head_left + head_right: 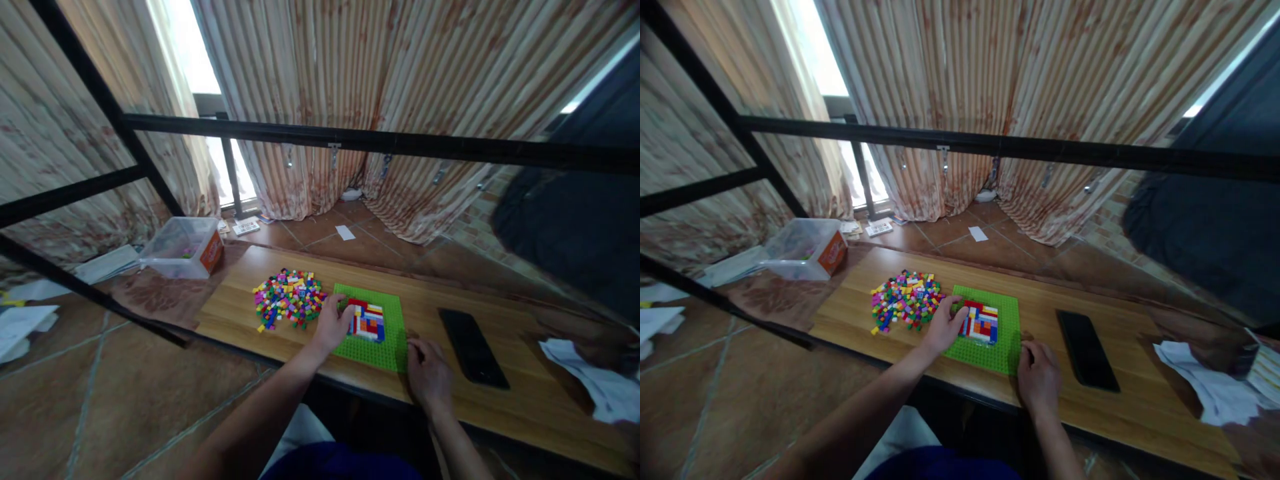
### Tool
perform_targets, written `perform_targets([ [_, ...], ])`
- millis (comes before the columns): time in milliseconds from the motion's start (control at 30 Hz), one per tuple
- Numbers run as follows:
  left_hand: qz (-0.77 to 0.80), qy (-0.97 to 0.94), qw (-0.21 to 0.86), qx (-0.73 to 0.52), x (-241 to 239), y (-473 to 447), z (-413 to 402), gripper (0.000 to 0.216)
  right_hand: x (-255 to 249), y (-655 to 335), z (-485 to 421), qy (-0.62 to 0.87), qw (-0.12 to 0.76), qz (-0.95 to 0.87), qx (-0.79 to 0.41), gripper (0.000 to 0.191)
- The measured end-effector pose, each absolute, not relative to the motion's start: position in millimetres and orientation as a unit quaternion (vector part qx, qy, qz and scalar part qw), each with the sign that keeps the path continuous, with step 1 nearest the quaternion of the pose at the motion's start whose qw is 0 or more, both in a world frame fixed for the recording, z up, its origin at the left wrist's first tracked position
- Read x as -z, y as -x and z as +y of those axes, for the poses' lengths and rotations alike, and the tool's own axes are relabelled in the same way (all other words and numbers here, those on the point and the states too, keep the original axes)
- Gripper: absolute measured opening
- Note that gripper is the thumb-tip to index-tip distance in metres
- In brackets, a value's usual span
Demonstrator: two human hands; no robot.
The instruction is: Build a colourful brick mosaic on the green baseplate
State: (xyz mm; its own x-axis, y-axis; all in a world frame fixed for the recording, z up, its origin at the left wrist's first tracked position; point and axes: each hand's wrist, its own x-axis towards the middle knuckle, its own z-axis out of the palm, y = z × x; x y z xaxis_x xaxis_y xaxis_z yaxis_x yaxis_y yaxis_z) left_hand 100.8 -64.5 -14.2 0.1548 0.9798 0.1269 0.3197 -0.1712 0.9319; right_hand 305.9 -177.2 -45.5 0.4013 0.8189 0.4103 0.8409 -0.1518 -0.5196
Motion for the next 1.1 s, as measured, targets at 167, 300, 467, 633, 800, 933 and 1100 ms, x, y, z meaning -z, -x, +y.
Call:
perform_targets([
  [167, 0.502, -0.654, 0.361, -0.436, 17, -55, -107, 0.029, 50, -312, -179, 0.769, 0.329, -0.548, 0.024, 0.037],
  [300, 0.582, -0.633, 0.264, -0.437, 14, 1, -118, 0.020, 51, -315, -179, 0.764, 0.327, -0.555, 0.019, 0.037],
  [467, 0.672, -0.585, 0.190, -0.412, 6, 58, -114, 0.016, 49, -315, -181, 0.766, 0.316, -0.559, 0.028, 0.036],
  [633, 0.690, -0.609, 0.171, -0.351, 8, 71, -110, 0.017, 47, -314, -182, 0.772, 0.297, -0.561, 0.032, 0.037],
  [800, 0.683, -0.629, 0.173, -0.329, 11, 64, -102, 0.017, 45, -313, -183, 0.776, 0.295, -0.558, 0.022, 0.037],
  [933, 0.674, -0.637, 0.179, -0.328, 9, 62, -98, 0.020, 45, -313, -183, 0.778, 0.294, -0.555, 0.026, 0.038],
  [1100, 0.674, -0.632, 0.188, -0.334, 9, 63, -98, 0.020, 47, -315, -182, 0.776, 0.291, -0.558, 0.031, 0.041],
])
